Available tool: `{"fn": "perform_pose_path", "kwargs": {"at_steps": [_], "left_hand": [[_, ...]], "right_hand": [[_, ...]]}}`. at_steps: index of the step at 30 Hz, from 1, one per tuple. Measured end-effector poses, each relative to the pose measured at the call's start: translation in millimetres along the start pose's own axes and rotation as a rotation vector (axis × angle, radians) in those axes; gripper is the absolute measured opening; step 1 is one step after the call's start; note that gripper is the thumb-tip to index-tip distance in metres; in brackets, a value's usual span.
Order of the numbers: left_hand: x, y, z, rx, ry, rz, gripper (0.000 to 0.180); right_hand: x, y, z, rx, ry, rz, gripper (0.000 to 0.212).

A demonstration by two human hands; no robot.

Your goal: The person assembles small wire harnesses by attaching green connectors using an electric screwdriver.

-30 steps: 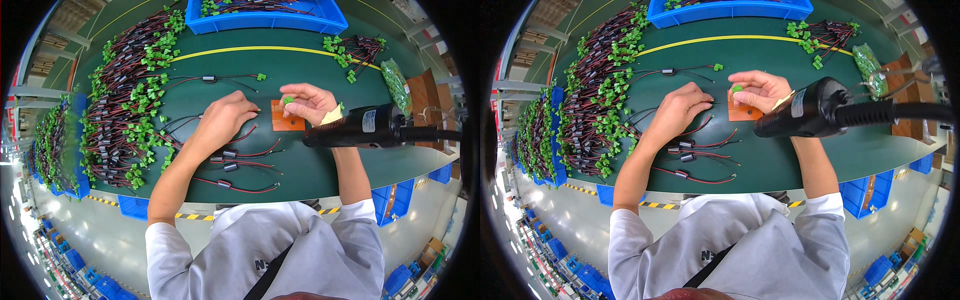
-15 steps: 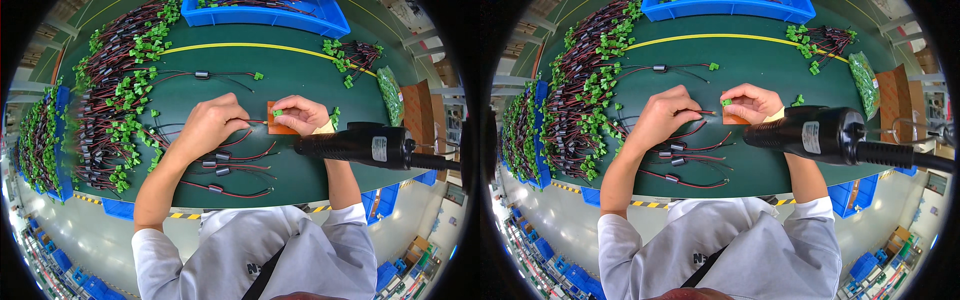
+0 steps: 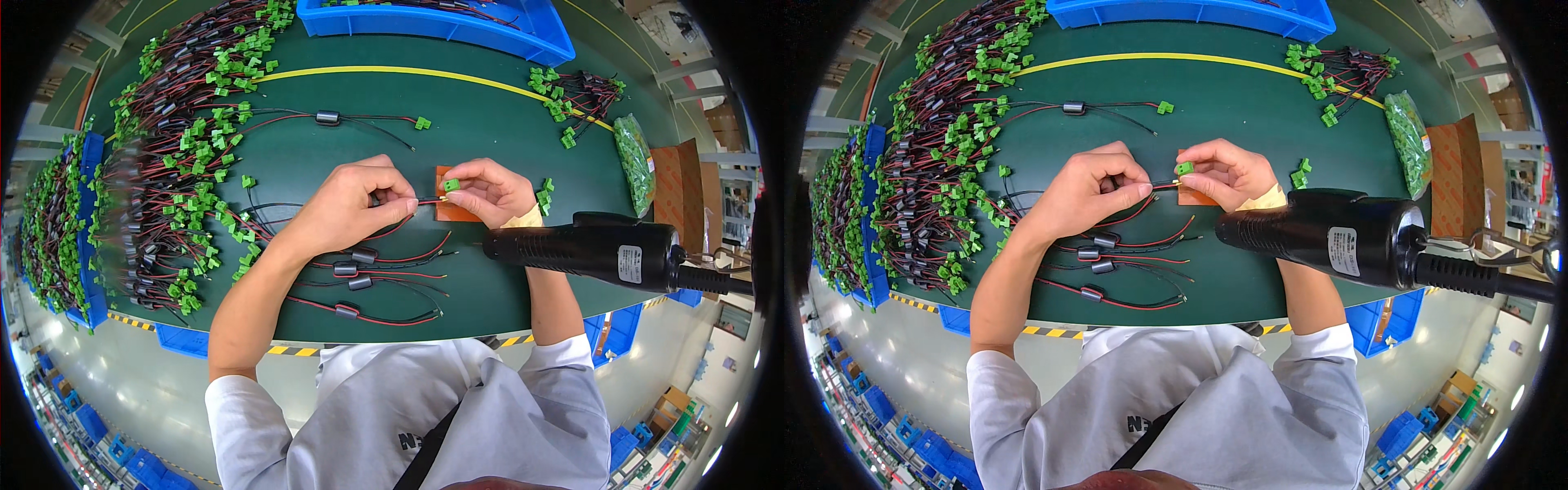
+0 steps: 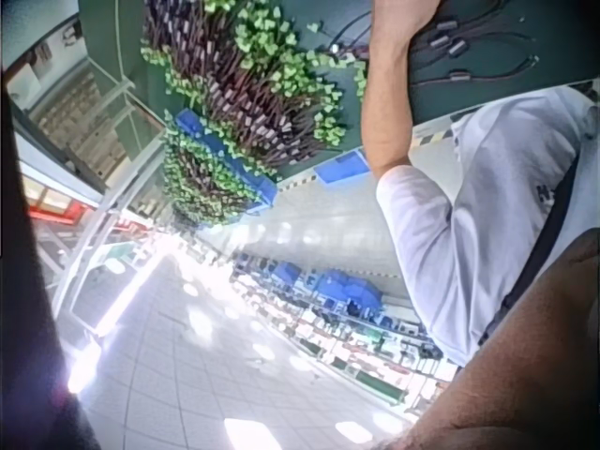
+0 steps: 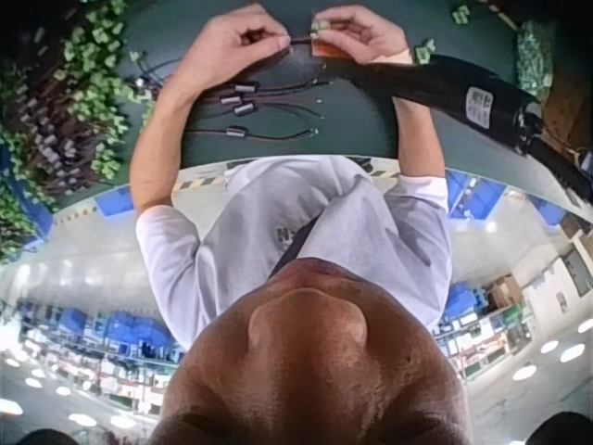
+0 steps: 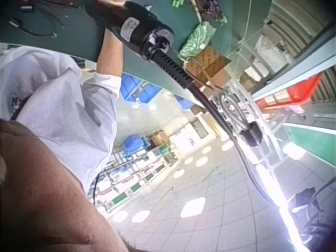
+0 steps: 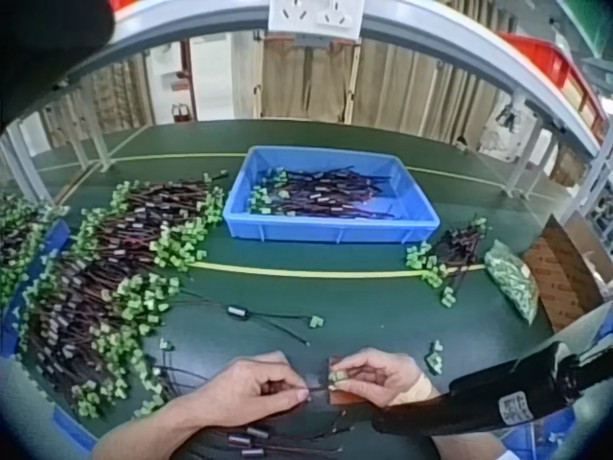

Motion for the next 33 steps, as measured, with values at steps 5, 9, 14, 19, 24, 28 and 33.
{"fn": "perform_pose_path", "kwargs": {"at_steps": [5, 9, 14, 19, 24, 28, 33], "left_hand": [[10, -2, 0, -0.048, -0.210, -0.017, 0.007], [7, -1, 0, -0.043, -0.139, 0.000, 0.007], [6, 1, -1, -0.096, -0.268, 0.038, 0.006], [-11, -2, -1, 0.008, 0.009, 0.139, 0.012], [-5, -1, -4, -0.102, 0.088, 0.307, 0.009], [3, 0, 0, -0.042, -0.126, 0.014, 0.011], [-1, 1, 0, -0.039, -0.102, -0.020, 0.015]], "right_hand": [[15, 3, -1, -0.005, -0.213, -0.216, 0.023], [15, -1, 0, -0.056, -0.205, -0.134, 0.023], [8, -1, -4, -0.106, -0.207, -0.104, 0.022], [9, -2, -5, -0.101, -0.257, -0.078, 0.023], [12, 0, -2, -0.095, -0.286, -0.123, 0.023], [11, 0, -4, -0.100, -0.298, -0.140, 0.024], [16, -2, -3, -0.108, -0.340, -0.153, 0.024]]}}
Point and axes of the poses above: each hand's wrist, its own y-axis towards the middle knuckle, its own z-axis out of the palm, x = y × z, the point moved 6 cm from there along y, towards the middle knuckle, and after that the axes turned 4 degrees about -y, right-handed, at the moved point
